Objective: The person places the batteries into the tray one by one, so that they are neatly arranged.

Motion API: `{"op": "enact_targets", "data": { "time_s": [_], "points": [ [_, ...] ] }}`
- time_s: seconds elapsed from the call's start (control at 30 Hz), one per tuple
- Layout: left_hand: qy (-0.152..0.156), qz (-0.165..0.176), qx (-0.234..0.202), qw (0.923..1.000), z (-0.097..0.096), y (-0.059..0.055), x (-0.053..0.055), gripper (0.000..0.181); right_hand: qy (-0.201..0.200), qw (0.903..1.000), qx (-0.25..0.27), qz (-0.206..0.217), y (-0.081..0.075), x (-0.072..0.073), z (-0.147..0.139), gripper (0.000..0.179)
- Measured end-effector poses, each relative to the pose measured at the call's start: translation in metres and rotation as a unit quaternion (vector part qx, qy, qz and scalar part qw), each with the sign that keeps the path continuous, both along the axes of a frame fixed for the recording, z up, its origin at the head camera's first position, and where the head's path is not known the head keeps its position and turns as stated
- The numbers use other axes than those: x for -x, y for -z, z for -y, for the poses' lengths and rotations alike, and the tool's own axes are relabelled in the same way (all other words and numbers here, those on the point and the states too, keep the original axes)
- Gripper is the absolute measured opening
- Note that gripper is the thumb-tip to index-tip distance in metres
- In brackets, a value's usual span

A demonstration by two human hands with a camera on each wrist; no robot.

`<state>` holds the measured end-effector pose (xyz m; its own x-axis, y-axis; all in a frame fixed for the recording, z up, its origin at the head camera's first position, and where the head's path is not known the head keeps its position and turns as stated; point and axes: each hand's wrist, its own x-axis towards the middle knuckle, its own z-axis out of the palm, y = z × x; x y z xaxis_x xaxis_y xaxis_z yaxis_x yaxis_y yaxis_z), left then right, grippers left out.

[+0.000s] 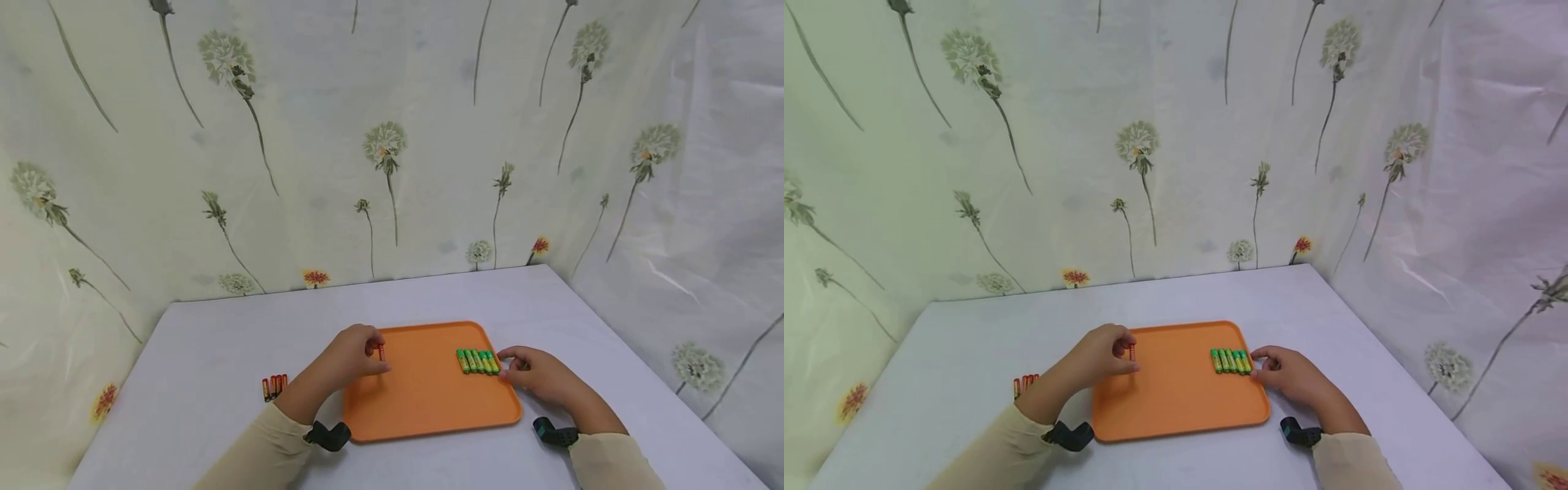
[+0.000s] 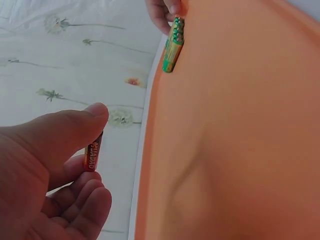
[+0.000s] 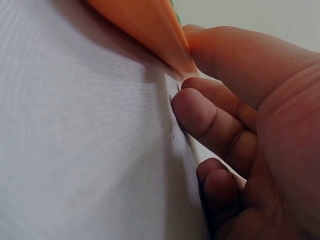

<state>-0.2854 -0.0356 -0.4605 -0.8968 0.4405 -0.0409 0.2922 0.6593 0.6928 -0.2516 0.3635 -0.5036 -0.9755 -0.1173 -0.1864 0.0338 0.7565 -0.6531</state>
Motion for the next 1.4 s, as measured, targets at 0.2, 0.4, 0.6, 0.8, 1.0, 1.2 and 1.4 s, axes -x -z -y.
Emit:
{"op": "enact_targets", "data": {
  "time_s": [0.2,0.4,0.6,0.8,1.0,1.2,1.4],
  "points": [
    [0.008,0.0,-0.004,1.0,-0.018,0.001,0.003,0.038,0.005,1.0,-0.001,0.002,0.001,0.0,0.0,0.048],
    [0.014,-0.01,0.013,0.9998,-0.031,0.004,0.006,0.038,0.007,1.0,-0.001,0.007,0.0,0.0,0.0,0.049],
    [0.028,-0.01,0.017,0.9994,-0.044,0.007,0.008,0.038,0.007,1.0,0.001,0.004,0.0,0.001,0.0,0.048],
    [0.038,-0.016,0.036,0.9985,-0.057,0.014,0.013,0.038,0.008,1.0,0.004,0.004,0.002,0.001,0.001,0.048],
    [0.045,-0.014,0.044,0.9979,-0.071,0.022,0.019,0.042,0.009,0.9999,-0.005,0.005,0.003,0.001,-0.001,0.049],
    [0.048,0.002,0.037,0.9982,-0.086,0.026,0.022,0.043,0.011,0.9998,-0.011,0.012,0.003,0.003,-0.001,0.052],
    [0.051,0.008,0.033,0.9981,-0.103,0.025,0.022,0.042,0.015,0.9997,-0.009,0.015,0.005,0.004,-0.001,0.05]
  ]
}}
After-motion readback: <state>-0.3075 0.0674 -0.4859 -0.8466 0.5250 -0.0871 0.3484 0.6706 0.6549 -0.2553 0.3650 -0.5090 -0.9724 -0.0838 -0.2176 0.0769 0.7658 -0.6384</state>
